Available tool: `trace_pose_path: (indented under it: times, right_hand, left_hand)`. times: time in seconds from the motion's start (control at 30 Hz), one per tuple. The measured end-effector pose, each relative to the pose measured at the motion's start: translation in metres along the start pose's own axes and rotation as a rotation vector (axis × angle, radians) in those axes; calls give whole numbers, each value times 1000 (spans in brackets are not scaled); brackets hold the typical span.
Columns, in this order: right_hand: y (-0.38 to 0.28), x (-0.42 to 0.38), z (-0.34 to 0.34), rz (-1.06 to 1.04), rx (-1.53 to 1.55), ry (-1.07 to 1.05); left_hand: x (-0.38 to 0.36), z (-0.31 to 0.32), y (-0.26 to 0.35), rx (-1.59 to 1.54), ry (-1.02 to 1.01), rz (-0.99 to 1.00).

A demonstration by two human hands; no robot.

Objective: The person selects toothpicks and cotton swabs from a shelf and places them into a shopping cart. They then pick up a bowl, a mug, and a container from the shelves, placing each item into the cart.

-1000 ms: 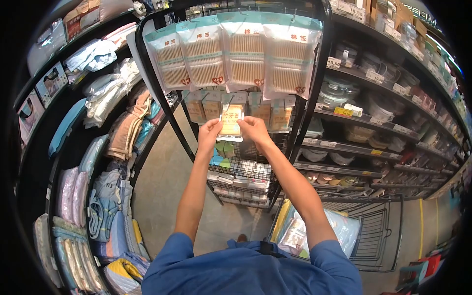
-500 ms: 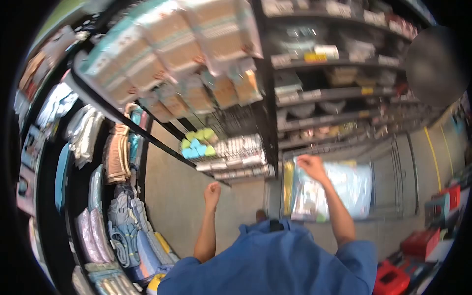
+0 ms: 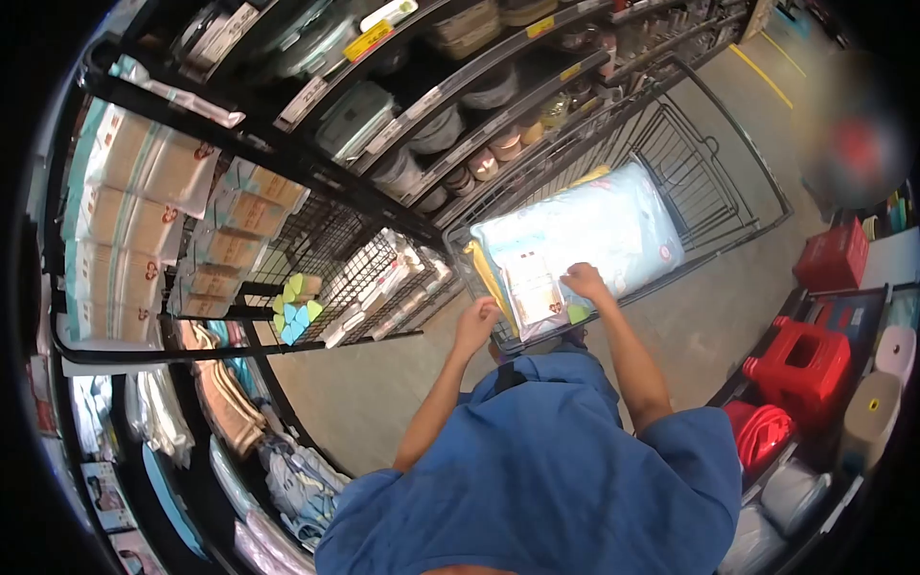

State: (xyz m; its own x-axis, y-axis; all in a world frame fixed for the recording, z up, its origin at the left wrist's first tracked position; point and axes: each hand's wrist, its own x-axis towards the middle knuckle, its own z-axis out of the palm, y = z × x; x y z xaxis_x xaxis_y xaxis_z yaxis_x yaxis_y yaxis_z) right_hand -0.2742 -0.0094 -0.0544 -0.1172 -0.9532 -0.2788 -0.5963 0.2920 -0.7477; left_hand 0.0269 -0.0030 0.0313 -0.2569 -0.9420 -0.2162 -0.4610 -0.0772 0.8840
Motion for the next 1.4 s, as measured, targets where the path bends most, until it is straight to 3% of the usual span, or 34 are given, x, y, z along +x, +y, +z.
trace_pose_path:
  times: [0.07, 0.13, 0.2, 0.27, 0.33, 0.4, 0.43, 0.47, 0.5, 0.57, 0.73, 0.87, 0.93, 1.0, 1.07, 1.17, 1.27, 1.4]
  right_hand:
    - [-14, 8, 17, 47, -68, -65]
    - [-29, 10, 22, 222, -73, -196]
    - [-28, 13, 31, 236, -68, -232]
    - [-34, 12, 30, 234, -37, -227]
    - [-25, 22, 33, 144, -152, -293]
    - [-10, 31, 38, 59, -100, -325]
    - [-2, 33, 40, -39, 82, -319]
    - [-24, 21, 25, 69, 218, -311]
    - [-42, 10, 15, 222, 540, -319]
    - [-60, 2, 5, 203, 704, -375]
    - [-127, -29, -14, -78, 967, -472]
    - [-204, -32, -12, -194, 918, -619]
    - [-259, -31, -12, -397, 821, -680]
    - [-316, -26, -11, -655, 694, -683]
    - [-395, -40, -29, -827, 659, -683]
    - [-504, -54, -40, -1127, 594, -635]
    - [-596, -64, -40, -1184, 704, -781]
    - [-688, -79, -45, -1327, 674, -707]
  left_hand:
    - [29, 17, 0, 113, -42, -14]
    - [48, 37, -15, 220, -76, -25]
    - [58, 59, -46, 172, -205, -170]
    - [52, 79, -68, -175, -288, -273]
    - [35, 75, -33, -367, -327, -623]
    - [29, 79, -41, -661, -257, -499]
    - [28, 75, -33, -759, -229, -421]
    - [25, 69, -22, -855, -202, -342]
    - [26, 61, -18, -751, -182, -296]
    - [23, 49, -10, -577, -94, -191]
    - [-20, 5, 29, -633, 162, 23]
    - [-48, -43, 29, -505, 340, 94]
    - [-62, -76, 41, -514, 414, 118]
    - [-85, -124, 93, -620, 517, 281]
    - [-106, -172, 131, -454, 655, 287]
    - [-119, -239, 166, -330, 890, 500]
    - [-137, -303, 219, -331, 1014, 649]
    - [-145, -376, 267, -269, 1134, 771]
